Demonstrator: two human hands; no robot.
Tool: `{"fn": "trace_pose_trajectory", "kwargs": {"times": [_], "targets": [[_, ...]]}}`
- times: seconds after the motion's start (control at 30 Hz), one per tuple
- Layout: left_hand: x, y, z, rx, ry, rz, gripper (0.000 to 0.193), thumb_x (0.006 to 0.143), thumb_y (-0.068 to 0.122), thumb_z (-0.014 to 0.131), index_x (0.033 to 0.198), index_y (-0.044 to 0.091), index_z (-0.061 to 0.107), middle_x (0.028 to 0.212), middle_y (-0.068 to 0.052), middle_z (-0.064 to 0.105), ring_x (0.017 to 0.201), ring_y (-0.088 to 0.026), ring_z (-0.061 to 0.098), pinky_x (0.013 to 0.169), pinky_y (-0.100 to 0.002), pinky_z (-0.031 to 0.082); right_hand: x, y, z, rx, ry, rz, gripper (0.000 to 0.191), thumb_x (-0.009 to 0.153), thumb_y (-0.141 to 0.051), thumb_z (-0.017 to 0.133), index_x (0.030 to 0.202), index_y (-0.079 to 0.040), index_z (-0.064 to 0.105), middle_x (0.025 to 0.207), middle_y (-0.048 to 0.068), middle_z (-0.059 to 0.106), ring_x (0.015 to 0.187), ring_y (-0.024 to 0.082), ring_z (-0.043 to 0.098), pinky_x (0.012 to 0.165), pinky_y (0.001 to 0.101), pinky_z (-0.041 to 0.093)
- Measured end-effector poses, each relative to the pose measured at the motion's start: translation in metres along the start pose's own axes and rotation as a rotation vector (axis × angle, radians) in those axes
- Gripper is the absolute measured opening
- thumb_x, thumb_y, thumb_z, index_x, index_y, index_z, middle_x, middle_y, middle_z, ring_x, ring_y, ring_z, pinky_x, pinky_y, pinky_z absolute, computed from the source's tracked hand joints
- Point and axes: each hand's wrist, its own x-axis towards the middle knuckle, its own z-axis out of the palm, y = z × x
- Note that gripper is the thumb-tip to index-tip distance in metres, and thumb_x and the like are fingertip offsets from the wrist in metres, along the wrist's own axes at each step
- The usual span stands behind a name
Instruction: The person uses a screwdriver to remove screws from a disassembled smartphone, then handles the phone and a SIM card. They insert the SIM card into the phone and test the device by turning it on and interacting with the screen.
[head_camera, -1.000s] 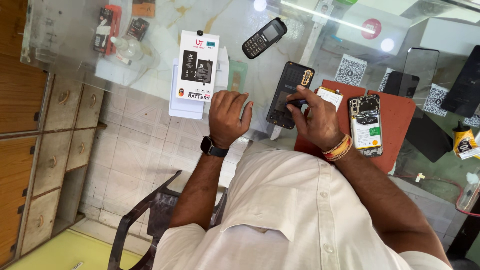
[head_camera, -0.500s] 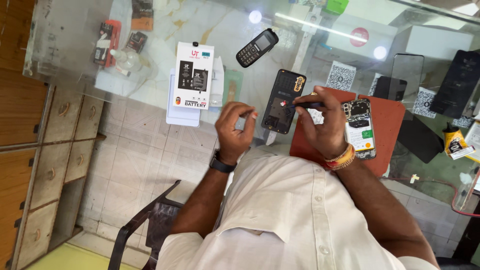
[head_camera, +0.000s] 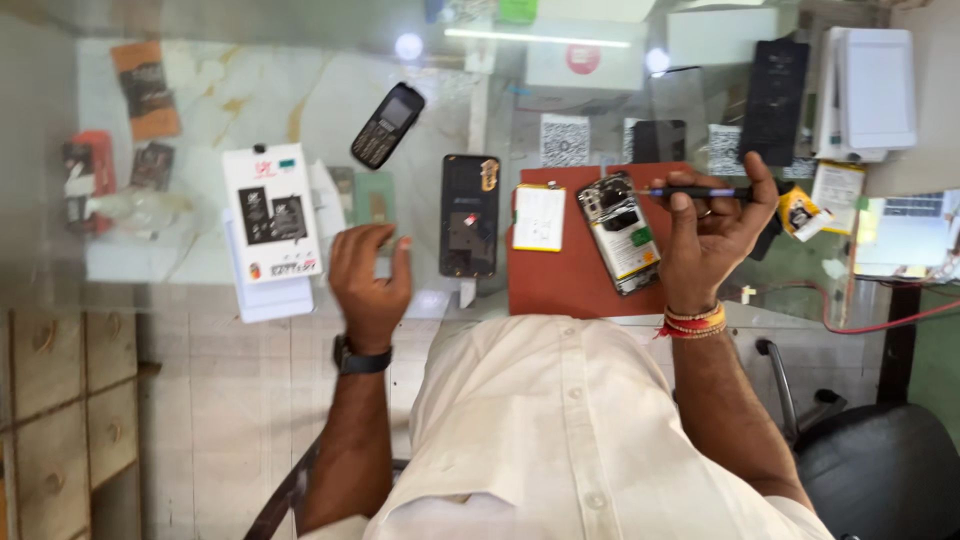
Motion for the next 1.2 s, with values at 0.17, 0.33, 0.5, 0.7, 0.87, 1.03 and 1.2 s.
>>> {"fn": "trace_pose_trajectory", "kwargs": {"times": [0.17, 0.33, 0.5, 0.7, 0.87, 1.03, 1.2], "targets": [[-0.005, -0.007, -0.005, 0.133, -0.057, 0.031, 0.017, 0.09, 0.001, 0.077, 0.104, -0.006, 0.069, 0.101, -0.018, 0.07, 0.096, -0.034, 0.066, 0.084, -0.043, 0.052, -0.009, 0.01, -0.016, -0.061, 0.022, 0.023, 0.061, 0.114, 0.012, 0.06, 0.157, -0.007, 0.022, 0.121, 0.02, 0.069, 0.111, 0.026, 0.074, 0.102, 0.0384, 0.063], [-0.006, -0.008, -0.001, 0.158, -0.065, 0.058, 0.019, 0.088, 0.0, 0.078, 0.104, -0.005, 0.07, 0.099, -0.017, 0.07, 0.095, -0.033, 0.066, 0.083, -0.043, 0.052, -0.009, 0.008, -0.011, -0.181, -0.042, -0.015, 0.059, 0.115, 0.011, 0.06, 0.157, -0.007, 0.022, 0.122, 0.02, 0.068, 0.113, 0.027, 0.074, 0.102, 0.0369, 0.064], [-0.007, -0.011, 0.0, 0.167, -0.073, 0.06, 0.018, 0.088, 0.0, 0.078, 0.104, -0.005, 0.07, 0.099, -0.017, 0.07, 0.093, -0.032, 0.065, 0.082, -0.042, 0.051, -0.005, 0.006, -0.002, -0.183, -0.06, 0.01, 0.059, 0.114, 0.01, 0.059, 0.156, -0.007, 0.021, 0.124, 0.02, 0.067, 0.115, 0.026, 0.073, 0.1, 0.0349, 0.064], [-0.009, -0.011, 0.001, 0.182, -0.085, 0.07, 0.019, 0.089, 0.003, 0.078, 0.105, -0.003, 0.071, 0.1, -0.016, 0.07, 0.096, -0.031, 0.065, 0.084, -0.042, 0.052, -0.001, 0.008, -0.002, -0.192, -0.07, -0.025, 0.062, 0.113, 0.013, 0.056, 0.16, -0.008, 0.022, 0.124, 0.02, 0.066, 0.116, 0.027, 0.072, 0.1, 0.0339, 0.063], [-0.009, -0.01, 0.002, 0.185, -0.095, 0.058, 0.019, 0.089, 0.003, 0.078, 0.105, -0.003, 0.071, 0.1, -0.015, 0.07, 0.096, -0.031, 0.064, 0.084, -0.042, 0.051, 0.005, 0.015, -0.005, -0.17, -0.024, -0.005, 0.058, 0.113, 0.015, 0.055, 0.155, -0.006, 0.022, 0.124, 0.02, 0.065, 0.115, 0.026, 0.073, 0.104, 0.0349, 0.063], [-0.008, -0.009, 0.003, 0.182, -0.104, 0.061, 0.02, 0.089, 0.003, 0.079, 0.106, -0.004, 0.07, 0.1, -0.015, 0.069, 0.095, -0.031, 0.064, 0.083, -0.042, 0.051, 0.007, 0.018, -0.006, -0.181, -0.021, 0.016, 0.062, 0.111, 0.016, 0.055, 0.158, -0.006, 0.022, 0.123, 0.02, 0.066, 0.114, 0.026, 0.072, 0.102, 0.034, 0.062], [-0.005, -0.008, 0.004, 0.178, -0.108, 0.069, 0.021, 0.088, 0.002, 0.079, 0.106, -0.004, 0.07, 0.1, -0.015, 0.07, 0.095, -0.031, 0.065, 0.084, -0.042, 0.051, 0.01, 0.02, -0.007, -0.156, -0.009, 0.019, 0.062, 0.112, 0.016, 0.054, 0.16, -0.007, 0.022, 0.124, 0.021, 0.066, 0.114, 0.025, 0.072, 0.102, 0.0337, 0.063]]}}
